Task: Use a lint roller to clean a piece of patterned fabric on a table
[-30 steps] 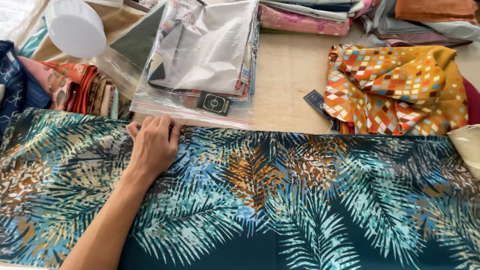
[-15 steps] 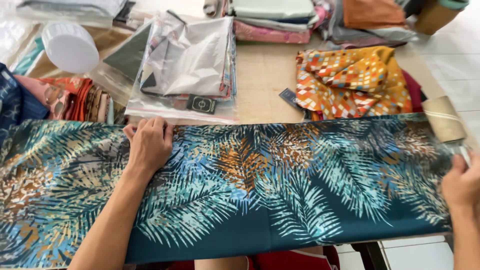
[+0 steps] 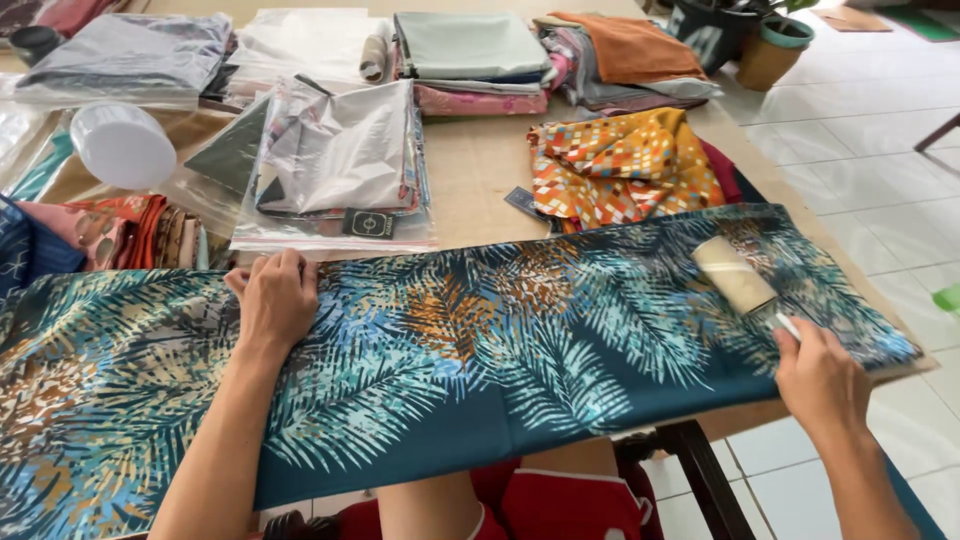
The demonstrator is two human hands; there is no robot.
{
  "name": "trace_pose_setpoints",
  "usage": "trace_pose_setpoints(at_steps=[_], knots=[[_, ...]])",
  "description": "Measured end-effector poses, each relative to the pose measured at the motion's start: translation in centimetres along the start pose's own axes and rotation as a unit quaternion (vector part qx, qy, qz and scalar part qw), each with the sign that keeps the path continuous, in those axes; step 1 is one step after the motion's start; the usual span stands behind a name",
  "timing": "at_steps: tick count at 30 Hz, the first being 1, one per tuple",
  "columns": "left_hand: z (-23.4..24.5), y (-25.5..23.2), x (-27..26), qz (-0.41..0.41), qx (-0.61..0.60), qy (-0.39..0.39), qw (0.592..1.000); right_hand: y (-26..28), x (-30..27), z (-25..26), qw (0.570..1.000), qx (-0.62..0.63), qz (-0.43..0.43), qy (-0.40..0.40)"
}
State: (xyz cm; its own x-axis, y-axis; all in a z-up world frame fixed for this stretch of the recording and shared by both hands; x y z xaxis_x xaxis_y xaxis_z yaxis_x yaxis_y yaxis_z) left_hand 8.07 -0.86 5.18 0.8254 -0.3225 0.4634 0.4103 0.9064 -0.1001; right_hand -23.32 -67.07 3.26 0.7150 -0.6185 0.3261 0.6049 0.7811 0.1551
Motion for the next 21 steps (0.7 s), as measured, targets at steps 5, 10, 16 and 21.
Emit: trace_pose_setpoints(at_steps=[5,10,16,21], knots=[[1.0,-0.6,0.2,-0.01,0.012,-0.02,1.0,-0.4,-2.4,3.7,0.998,0.043,-0.032,0.024],[2.0,-2.9,-1.2,-0.08,0.187,-0.11,0.973,3.4,-9.1,5.6,0.986,0.13,0.042,0.09],[4.9,-13.2,-3.8,-0.139,0.195,-0.044,0.97,7.9,-14.8,6.8,0.965,0.173,0.155,0.121],[6.6,-20.6,-9.7,-0.126,-0.059,0.069,0.988,10.6,-17.2,6.0,0.945,0.236,0.187,0.128]])
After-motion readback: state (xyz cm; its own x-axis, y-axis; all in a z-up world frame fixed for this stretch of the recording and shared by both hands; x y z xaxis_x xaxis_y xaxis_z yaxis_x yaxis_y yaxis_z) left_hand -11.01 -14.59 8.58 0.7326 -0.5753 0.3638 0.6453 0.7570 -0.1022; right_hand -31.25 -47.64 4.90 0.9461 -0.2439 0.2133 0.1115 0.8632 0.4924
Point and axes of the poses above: each hand's wrist, its own x-axis towards the middle knuckle, its own z-axis out of the back of the hand, y = z × x, the point moved 9 cm from there along x, towards the middle knuckle, and after that the axes turned 7 degrees about -z, right-handed, at the moved point
